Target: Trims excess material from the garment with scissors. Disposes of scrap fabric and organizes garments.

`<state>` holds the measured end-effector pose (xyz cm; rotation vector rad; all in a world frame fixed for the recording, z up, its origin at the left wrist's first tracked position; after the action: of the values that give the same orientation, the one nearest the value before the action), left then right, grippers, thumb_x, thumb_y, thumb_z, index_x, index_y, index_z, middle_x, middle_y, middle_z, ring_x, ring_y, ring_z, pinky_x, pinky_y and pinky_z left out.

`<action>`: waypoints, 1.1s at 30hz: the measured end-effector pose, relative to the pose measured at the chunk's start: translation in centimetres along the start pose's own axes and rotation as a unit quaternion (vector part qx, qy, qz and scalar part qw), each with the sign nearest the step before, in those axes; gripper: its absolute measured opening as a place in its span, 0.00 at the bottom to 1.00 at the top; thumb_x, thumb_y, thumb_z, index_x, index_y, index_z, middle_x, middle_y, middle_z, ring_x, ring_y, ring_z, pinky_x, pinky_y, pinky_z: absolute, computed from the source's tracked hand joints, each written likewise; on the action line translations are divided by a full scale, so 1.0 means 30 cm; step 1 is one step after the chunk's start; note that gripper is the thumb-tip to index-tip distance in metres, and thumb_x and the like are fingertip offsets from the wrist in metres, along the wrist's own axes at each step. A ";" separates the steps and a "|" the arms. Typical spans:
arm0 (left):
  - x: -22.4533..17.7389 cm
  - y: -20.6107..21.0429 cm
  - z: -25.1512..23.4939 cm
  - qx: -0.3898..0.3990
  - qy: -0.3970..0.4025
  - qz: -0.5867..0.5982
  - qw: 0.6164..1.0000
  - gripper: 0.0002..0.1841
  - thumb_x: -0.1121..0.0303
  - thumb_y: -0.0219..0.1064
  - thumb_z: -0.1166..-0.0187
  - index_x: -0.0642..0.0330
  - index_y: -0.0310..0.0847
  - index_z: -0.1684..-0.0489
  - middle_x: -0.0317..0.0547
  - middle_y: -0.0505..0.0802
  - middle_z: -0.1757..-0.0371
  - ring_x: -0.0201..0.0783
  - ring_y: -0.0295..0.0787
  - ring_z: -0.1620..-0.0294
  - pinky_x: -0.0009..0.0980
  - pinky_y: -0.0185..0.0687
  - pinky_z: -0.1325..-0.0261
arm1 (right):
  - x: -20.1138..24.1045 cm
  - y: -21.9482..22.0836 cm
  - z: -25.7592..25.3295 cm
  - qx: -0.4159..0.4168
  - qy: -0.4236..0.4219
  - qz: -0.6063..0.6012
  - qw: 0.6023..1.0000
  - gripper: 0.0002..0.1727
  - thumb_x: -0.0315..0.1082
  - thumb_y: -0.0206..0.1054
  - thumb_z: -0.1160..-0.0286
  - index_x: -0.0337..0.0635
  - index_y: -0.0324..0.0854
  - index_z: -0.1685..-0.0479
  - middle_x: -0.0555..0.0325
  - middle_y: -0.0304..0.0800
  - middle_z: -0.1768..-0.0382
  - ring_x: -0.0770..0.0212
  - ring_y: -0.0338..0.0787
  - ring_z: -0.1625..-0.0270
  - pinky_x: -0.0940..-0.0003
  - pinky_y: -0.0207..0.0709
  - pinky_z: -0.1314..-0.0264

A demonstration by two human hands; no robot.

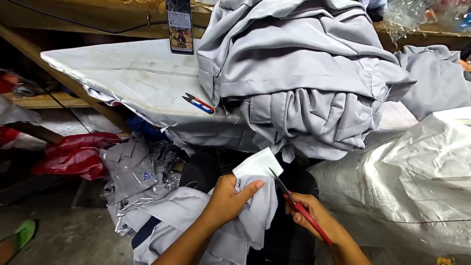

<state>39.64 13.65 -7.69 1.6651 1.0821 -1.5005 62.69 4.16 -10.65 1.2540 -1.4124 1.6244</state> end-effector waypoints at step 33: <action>0.021 -0.023 -0.069 0.313 0.009 -0.096 0.945 0.15 0.55 0.71 0.21 0.56 0.86 0.73 0.22 0.85 0.77 0.10 0.76 0.73 0.15 0.71 0.67 | 0.001 -0.098 0.093 0.142 0.026 0.069 0.987 0.40 0.78 0.58 0.30 0.45 0.80 0.74 0.73 0.70 0.85 0.85 0.67 0.81 0.85 0.58 0.79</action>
<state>40.00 15.89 -7.98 2.0285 0.8361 -2.1163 66.03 2.11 -9.65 1.2814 -1.2910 1.9945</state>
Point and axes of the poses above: each hand's wrist, its own z-axis away from the middle knuckle, its own y-axis out of the palm, x = y × z, the point moved 3 cm from there along -z, towards the middle knuckle
